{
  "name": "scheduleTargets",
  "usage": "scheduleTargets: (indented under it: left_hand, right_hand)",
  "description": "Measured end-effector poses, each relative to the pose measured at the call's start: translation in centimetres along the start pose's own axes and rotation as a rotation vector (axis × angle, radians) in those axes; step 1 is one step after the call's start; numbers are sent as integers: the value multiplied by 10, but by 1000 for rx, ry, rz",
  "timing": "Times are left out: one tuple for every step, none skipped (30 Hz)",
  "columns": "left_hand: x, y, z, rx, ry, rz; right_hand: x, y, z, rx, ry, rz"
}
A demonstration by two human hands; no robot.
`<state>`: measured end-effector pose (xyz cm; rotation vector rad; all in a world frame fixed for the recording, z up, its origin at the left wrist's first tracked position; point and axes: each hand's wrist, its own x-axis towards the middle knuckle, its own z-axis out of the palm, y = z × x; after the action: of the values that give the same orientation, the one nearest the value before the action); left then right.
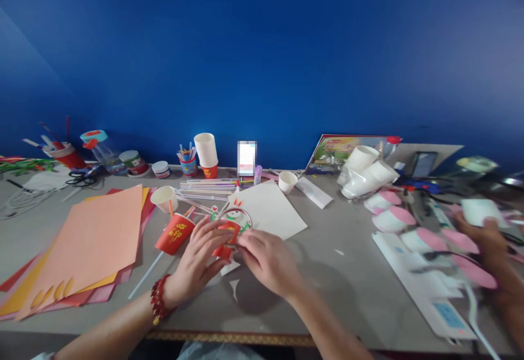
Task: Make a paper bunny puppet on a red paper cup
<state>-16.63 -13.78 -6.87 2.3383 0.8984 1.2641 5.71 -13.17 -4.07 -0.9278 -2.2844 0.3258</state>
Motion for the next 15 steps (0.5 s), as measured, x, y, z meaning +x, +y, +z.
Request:
scheduleTargets:
  left_hand:
    - [1, -1, -1, -29, -13, 3]
    - [1, -3, -2, -70, -3, 0]
    - [1, -5, -2, -118, 20, -6]
    - [1, -8, -3, -165, 45, -12]
    - [1, -11, -3, -210, 63, -18]
    - [1, -13, -4, -255, 71, -25]
    - [1, -14, -4, -301, 67, -33]
    - [1, -15, -4, -347, 57, -43]
    - [1, -15, -5, -390, 47, -53]
    - [0, -14, -5, -423, 39, -65]
    - [0, -14, -4, -442, 26, -77]
    - [0, -13, -4, -446, 10, -80]
    - [0, -12, -3, -438, -2, -74]
    - [0, -12, -3, -419, -8, -59]
    - [0, -12, -2, -393, -10, -35]
  right_hand:
    - [2, -2, 1, 13, -7, -18]
    - [4, -3, 1, 42, -9, -25]
    - [5, -2, 2, 92, -2, -17]
    - [7, 0, 2, 163, 16, 4]
    - [8, 3, 2, 253, 46, 33]
    - [9, 7, 3, 352, 81, 66]
    - [9, 12, 3, 448, 111, 97]
    - [9, 16, 4, 534, 133, 124]
    - [9, 19, 6, 605, 144, 139]
    - [9, 22, 7, 660, 145, 146]
    - [8, 24, 9, 700, 144, 148]
    - [7, 24, 11, 727, 145, 147]
    - [6, 24, 13, 743, 149, 142]
    - [5, 24, 15, 748, 153, 139]
    - [4, 23, 17, 745, 159, 141]
